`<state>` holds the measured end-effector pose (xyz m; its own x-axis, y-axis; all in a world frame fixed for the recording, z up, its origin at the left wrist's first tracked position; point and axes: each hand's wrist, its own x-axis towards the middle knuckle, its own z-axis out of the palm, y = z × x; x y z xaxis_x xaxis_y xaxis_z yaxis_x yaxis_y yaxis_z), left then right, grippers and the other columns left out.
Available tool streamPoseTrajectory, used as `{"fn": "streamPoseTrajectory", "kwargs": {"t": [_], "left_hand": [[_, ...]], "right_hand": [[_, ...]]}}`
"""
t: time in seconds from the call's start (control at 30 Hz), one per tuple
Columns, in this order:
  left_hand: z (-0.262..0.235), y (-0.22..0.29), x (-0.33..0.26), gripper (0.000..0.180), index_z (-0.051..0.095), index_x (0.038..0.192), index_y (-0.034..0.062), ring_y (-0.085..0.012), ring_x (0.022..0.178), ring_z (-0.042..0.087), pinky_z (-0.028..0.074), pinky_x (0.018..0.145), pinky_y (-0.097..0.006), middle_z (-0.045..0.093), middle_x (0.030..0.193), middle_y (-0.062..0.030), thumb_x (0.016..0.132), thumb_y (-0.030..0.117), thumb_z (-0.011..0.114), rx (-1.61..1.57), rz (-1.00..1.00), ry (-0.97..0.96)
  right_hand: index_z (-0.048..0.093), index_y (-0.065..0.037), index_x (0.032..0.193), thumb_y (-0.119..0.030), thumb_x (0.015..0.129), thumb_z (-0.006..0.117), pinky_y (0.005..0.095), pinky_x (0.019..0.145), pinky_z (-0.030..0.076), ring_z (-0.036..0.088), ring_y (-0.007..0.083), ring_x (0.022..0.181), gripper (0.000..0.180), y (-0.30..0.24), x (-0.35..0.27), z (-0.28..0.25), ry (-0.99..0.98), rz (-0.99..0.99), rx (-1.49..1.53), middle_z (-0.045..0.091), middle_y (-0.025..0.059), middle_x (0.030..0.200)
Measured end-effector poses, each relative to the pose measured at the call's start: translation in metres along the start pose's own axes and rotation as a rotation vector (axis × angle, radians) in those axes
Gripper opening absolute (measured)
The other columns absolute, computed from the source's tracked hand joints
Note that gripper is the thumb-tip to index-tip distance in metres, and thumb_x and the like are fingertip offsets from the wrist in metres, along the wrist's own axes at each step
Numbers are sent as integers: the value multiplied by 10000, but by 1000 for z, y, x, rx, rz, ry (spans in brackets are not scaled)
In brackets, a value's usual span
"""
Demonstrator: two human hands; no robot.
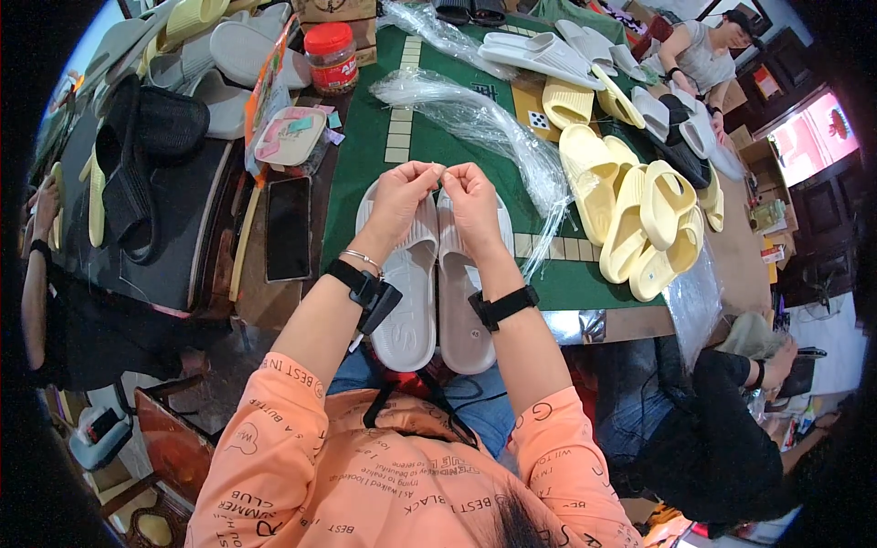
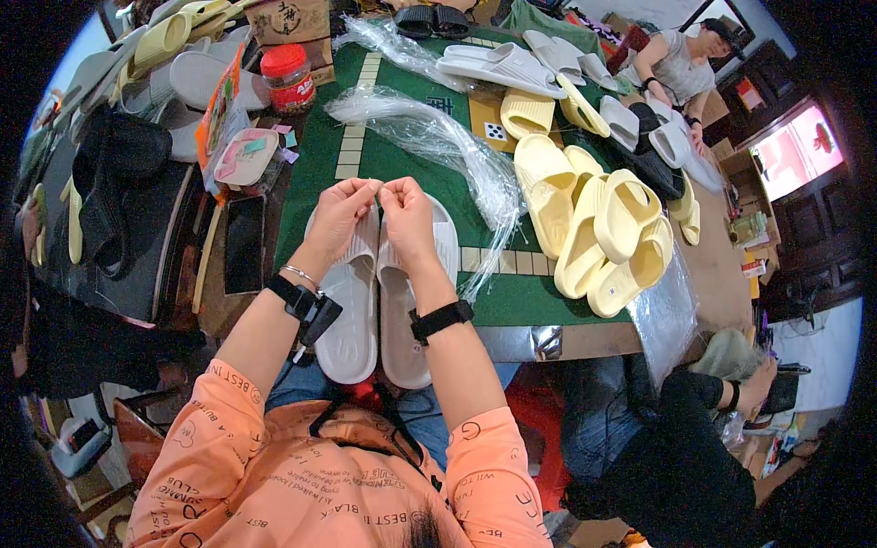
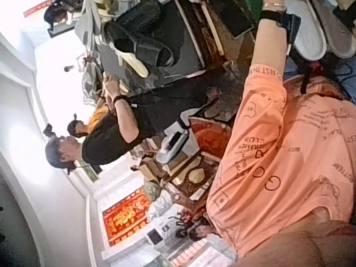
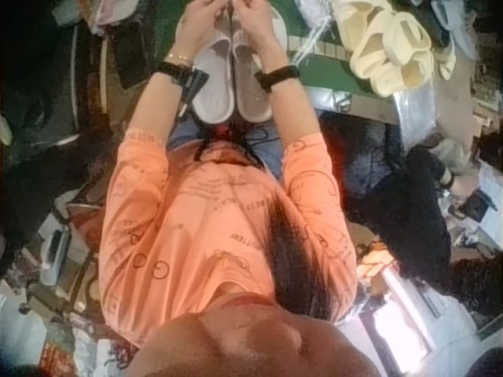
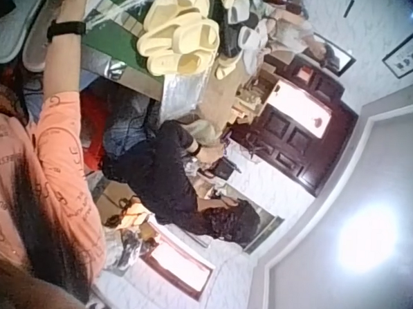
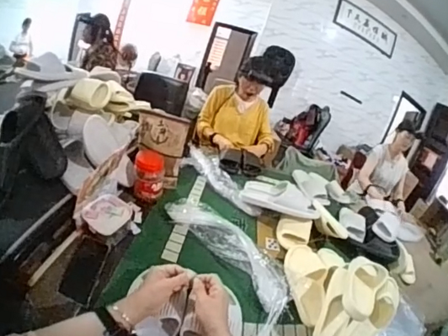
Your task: Inspecting and quality checking finished sandals in a manufacturing setting.
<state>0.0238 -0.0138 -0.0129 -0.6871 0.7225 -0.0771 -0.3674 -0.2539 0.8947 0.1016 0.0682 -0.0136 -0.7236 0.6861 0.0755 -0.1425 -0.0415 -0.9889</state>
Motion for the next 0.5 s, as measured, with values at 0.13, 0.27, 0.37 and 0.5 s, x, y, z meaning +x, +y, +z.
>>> {"fn": "streamPoseTrajectory", "kwargs": {"t": [0.13, 0.27, 0.37, 0.5], "left_hand": [[2, -5, 1, 135, 613, 843, 37, -5, 539, 382, 293, 483, -147, 500, 657, 61, 826, 170, 604, 13, 10, 38], [-2, -2, 2, 175, 620, 894, 19, -12, 549, 386, 299, 496, -152, 503, 667, 50, 837, 181, 589, 67, 14, 80], [-8, -6, 9, 204, 622, 930, 14, -21, 566, 393, 307, 516, -155, 509, 682, 41, 849, 194, 572, 57, 55, 36], [1, 0, 6, 269, 593, 1045, -7, -66, 759, 502, 401, 690, -196, 586, 879, -19, 870, 184, 520, 216, 109, 39]], "right_hand": [[527, -17, 808, -96, 830, 536, 282, 572, 419, 507, 137, 612, 82, -12, -4, 1, 118, -101, -284, 539, 32, 683], [548, -22, 847, -121, 801, 554, 372, 641, 444, 561, 286, 706, 108, -64, -43, -17, 160, -389, -866, 582, 122, 765], [573, -36, 923, -166, 781, 577, 377, 768, 424, 547, 298, 908, 193, -108, -92, -22, -229, 381, -1051, 590, 153, 921], [570, -37, 1046, -185, 738, 613, 431, 891, 369, 449, 393, 1028, 344, -32, -124, -21, -280, -276, -896, 474, 250, 1097]]}}
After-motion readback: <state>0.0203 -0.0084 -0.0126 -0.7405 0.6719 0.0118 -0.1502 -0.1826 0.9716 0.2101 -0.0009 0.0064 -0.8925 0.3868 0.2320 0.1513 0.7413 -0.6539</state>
